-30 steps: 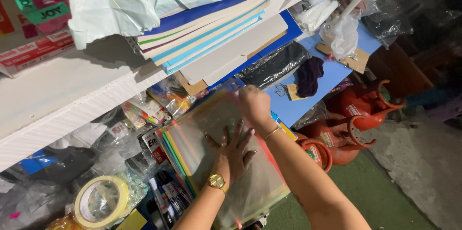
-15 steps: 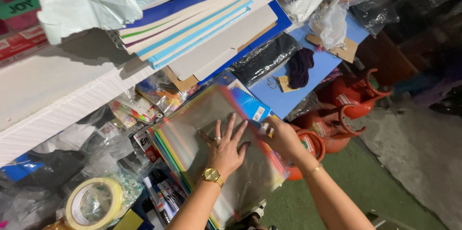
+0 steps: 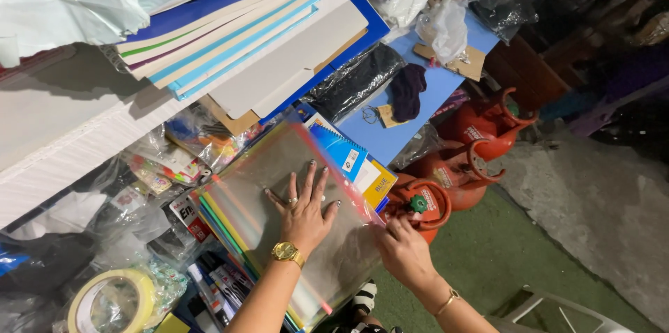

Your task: The person is organizing and sorting through a stack of plastic document folders and school supplies.

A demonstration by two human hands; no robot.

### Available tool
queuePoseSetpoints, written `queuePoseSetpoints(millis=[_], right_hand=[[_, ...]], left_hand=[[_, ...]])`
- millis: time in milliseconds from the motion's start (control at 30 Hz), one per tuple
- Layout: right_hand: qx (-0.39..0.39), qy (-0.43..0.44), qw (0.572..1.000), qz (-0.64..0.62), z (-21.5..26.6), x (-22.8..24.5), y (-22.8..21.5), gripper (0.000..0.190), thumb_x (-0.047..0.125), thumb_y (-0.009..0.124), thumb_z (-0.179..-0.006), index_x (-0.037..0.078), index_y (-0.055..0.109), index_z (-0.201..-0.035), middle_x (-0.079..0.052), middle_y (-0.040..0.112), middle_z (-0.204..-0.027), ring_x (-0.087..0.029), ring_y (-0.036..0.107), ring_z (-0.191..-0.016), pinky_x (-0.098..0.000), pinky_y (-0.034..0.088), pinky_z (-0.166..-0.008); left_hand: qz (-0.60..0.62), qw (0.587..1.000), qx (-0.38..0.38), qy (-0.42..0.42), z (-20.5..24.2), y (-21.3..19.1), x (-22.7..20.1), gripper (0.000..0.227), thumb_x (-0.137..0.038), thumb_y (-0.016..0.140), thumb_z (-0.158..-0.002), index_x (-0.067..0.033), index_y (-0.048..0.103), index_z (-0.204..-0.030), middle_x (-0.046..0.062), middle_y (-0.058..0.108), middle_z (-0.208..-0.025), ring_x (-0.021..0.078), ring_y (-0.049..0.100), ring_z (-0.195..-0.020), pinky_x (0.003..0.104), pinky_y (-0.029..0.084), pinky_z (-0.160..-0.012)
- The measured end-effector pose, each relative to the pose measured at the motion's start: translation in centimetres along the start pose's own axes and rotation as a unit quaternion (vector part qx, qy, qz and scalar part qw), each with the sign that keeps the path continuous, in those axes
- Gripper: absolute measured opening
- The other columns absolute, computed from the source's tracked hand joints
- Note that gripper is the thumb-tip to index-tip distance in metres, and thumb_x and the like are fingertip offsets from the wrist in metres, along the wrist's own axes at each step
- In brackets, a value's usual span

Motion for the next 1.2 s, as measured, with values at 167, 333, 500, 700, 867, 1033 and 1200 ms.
queuePoseSetpoints(millis=[167,333,500,700,867,1033,1200], right_hand=[[0.003,0.098,0.99,-0.098,-5.1,0.8,0.2,0.035,0.009,0.072,-0.079,-0.001,0.067,-0.112,-0.019,0.061,-0.104,-0.038,0.06,-0.094,-0.048,0.05,-0.08],[-0.06,0.084,0.991,-0.087,-7.1,-0.1,2.9,0.038,0.006,0.068,-0.081,-0.005,0.068,-0.118,-0.017,0.06,-0.099,-0.037,0.061,-0.091,-0.0466,0.052,-0.079],[-0.032,0.089,0.995,0.026,-6.7,2.4,4.1,0.024,0.008,0.063,-0.093,0.002,0.073,-0.114,-0.01,0.059,-0.088,-0.031,0.061,-0.086,-0.0443,0.05,-0.074],[-0.007,0.057,0.996,0.063,-6.7,3.8,5.0,0.041,0.009,0.061,-0.084,0.001,0.068,-0.124,-0.01,0.059,-0.096,-0.029,0.058,-0.091,-0.0428,0.048,-0.076],[0.022,0.05,0.997,0.058,-6.7,2.7,5.4,0.048,0.007,0.063,-0.082,0.0,0.064,-0.13,-0.01,0.059,-0.106,-0.028,0.057,-0.099,-0.0407,0.047,-0.083],[-0.095,0.095,0.988,-0.08,-7.9,-1.0,5.8,0.026,0.013,0.075,-0.082,0.011,0.071,-0.108,-0.015,0.064,-0.102,-0.031,0.061,-0.094,-0.0399,0.051,-0.076],[-0.018,0.271,0.931,-0.245,-10.0,-4.2,6.2,0.039,0.025,0.085,-0.082,-0.004,0.063,-0.095,-0.013,0.066,-0.076,-0.025,0.064,-0.065,-0.0374,0.051,-0.06]], left_hand=[[-0.002,0.999,0.03,-0.012,-0.1,-0.3,-0.1,0.079,-0.056,0.056,-0.092,-0.028,0.025,-0.158,-0.005,0.016,-0.167,0.0372,0.021,-0.149,0.084,0.002,-0.109],[-0.02,0.999,-0.019,0.025,0.0,0.3,0.5,0.082,-0.055,0.057,-0.091,-0.0272,0.025,-0.162,-0.003,0.018,-0.17,0.0334,0.012,-0.157,0.075,0.002,-0.115],[0.031,0.999,-0.013,0.018,-0.8,-0.8,0.3,0.085,-0.061,0.058,-0.09,-0.0239,0.024,-0.158,-0.003,0.019,-0.166,0.0312,0.01,-0.153,0.077,0.0,-0.113],[-0.002,1.0,0.002,0.013,-0.7,0.9,1.4,0.078,-0.052,0.064,-0.09,-0.0197,0.036,-0.156,-0.006,0.023,-0.168,0.0283,0.015,-0.156,0.074,0.003,-0.118],[0.059,0.996,0.071,-0.006,-1.3,-3.0,0.1,0.084,-0.039,0.071,-0.081,-0.0176,0.039,-0.155,0.001,0.018,-0.17,0.0316,0.012,-0.152,0.074,0.0,-0.115],[0.125,0.99,-0.051,0.035,-0.6,1.5,2.9,0.068,-0.023,0.07,-0.091,-0.0154,0.044,-0.153,0.005,0.024,-0.17,0.0316,0.023,-0.156,0.074,0.005,-0.118],[0.191,0.975,-0.112,0.006,-0.4,-0.7,3.2,0.072,-0.02,0.078,-0.083,-0.0178,0.048,-0.148,0.014,0.027,-0.165,0.0393,0.034,-0.143,0.068,0.02,-0.119]])
Point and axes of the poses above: each hand's wrist, its own z-axis away from the middle knuckle, its own y-axis out of the palm, x = y × z, the point moved 3 cm from there along -z, towards the middle knuckle
